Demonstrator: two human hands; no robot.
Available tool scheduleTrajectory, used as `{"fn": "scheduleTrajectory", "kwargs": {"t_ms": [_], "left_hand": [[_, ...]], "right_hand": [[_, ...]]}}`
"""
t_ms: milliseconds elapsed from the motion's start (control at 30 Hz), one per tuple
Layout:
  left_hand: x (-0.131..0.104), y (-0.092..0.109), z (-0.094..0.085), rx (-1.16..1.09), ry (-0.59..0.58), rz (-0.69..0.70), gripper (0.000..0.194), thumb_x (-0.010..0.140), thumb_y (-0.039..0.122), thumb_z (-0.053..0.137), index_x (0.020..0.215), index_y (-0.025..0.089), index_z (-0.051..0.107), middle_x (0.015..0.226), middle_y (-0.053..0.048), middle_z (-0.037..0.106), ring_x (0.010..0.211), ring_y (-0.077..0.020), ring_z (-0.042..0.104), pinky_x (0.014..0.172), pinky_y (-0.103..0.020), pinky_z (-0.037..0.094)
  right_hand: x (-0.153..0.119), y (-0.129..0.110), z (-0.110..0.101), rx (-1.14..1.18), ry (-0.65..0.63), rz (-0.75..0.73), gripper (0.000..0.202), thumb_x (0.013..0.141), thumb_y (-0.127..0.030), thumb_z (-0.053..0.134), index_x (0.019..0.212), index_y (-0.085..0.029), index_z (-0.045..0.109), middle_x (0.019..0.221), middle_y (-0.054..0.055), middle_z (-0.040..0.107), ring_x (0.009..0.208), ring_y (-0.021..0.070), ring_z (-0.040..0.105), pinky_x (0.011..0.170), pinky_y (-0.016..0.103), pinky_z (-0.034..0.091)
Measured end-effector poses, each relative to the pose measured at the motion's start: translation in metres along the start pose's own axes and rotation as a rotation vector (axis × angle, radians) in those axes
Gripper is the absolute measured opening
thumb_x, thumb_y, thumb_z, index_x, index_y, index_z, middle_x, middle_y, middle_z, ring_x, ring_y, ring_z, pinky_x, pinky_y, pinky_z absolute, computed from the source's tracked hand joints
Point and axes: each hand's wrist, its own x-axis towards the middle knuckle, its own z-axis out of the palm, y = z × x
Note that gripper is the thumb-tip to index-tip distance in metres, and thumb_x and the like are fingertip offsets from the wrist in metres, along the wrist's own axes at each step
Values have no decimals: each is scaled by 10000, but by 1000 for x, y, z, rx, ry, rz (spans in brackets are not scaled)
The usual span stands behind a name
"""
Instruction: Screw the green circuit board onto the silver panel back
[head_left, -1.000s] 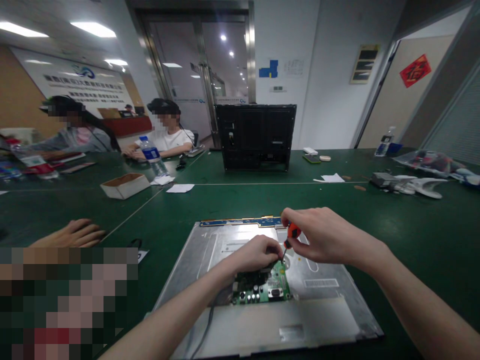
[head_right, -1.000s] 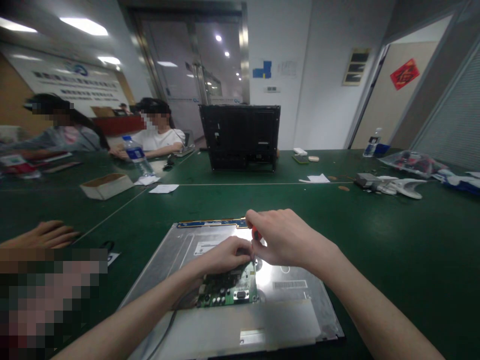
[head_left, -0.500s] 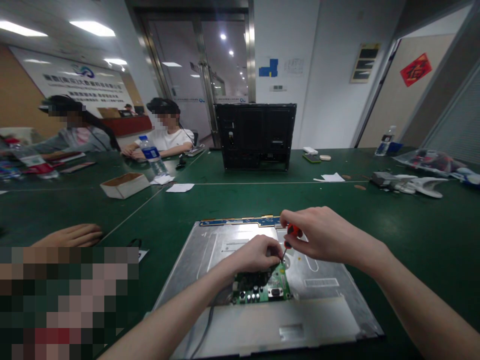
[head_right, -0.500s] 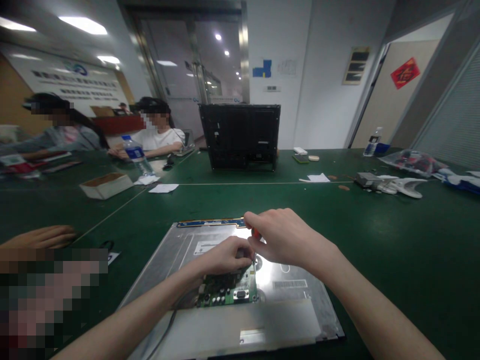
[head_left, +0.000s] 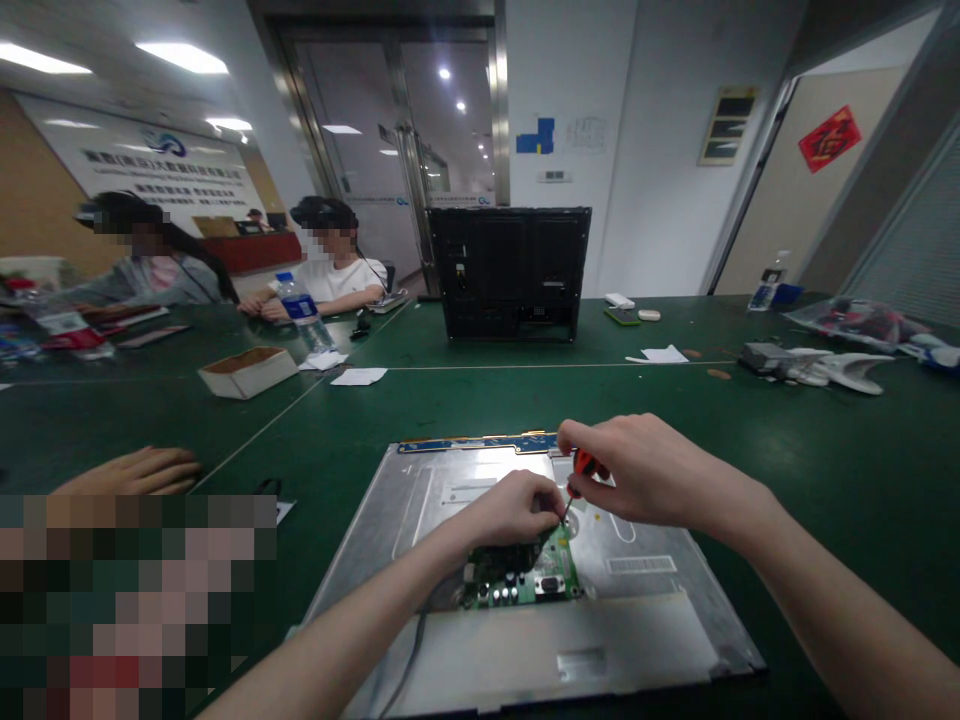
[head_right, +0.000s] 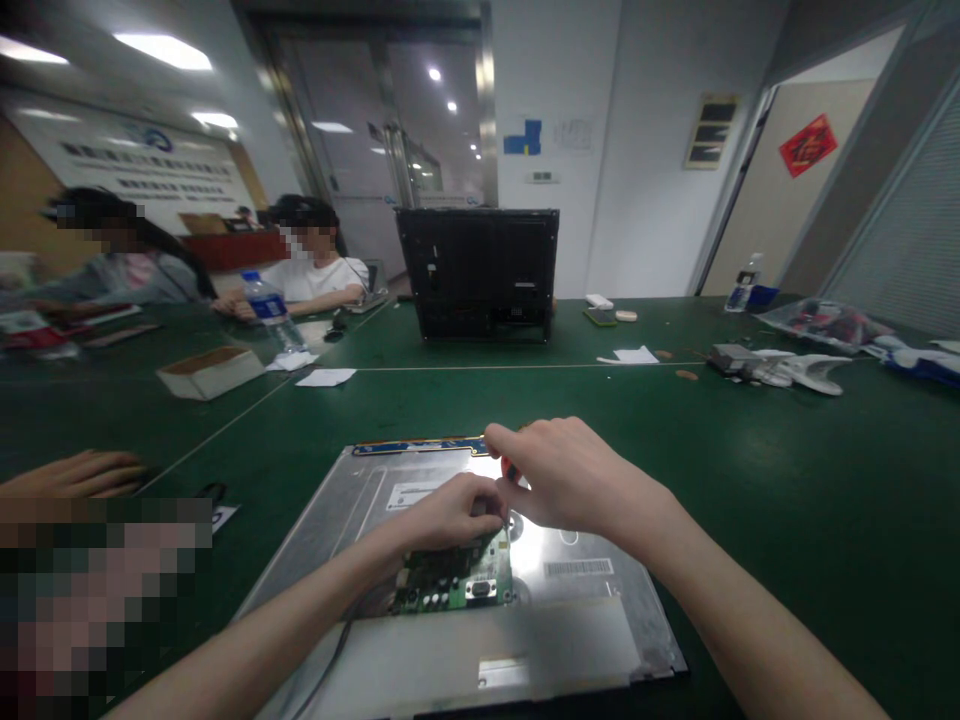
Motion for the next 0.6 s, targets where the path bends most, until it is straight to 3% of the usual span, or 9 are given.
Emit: {"fn": "scheduleTrajectory", "kwargs": {"t_ms": [167,333,467,600], "left_hand": [[0,-1,0,-2,-6,14,180,678,82,537,773,120,685,676,2,640,642,-140,569,607,-198,404],[0,-3,1,-26,1,24,207,681,95,535,820,126,685,702,-5,659,662,-152,586,624,-209,414],[1,-3,1,-24,6,20,199,674,86,534,798,124,685,685,2,647,647,-142,575,621,-204,411],[1,-3,1,-34,-7,3,189,671,82,538,793,121,678,684,7,641,638,-136,567,605,-196,405]], "right_hand": [[-2,-2,-3,17,-10,-1,199,799,-255,587,974,-207,505,749,-10,649,604,142,553,508,243,258],[1,-1,-3,-39,7,23,162,857,-376,567,934,-233,568,715,-7,654,611,149,567,519,246,258],[3,-1,-1,-82,3,23,88,854,-291,541,830,-208,553,647,-10,622,547,127,518,501,246,223],[0,-2,-3,2,-1,5,148,785,-240,582,910,-200,514,752,-6,650,601,132,536,507,238,251]]}}
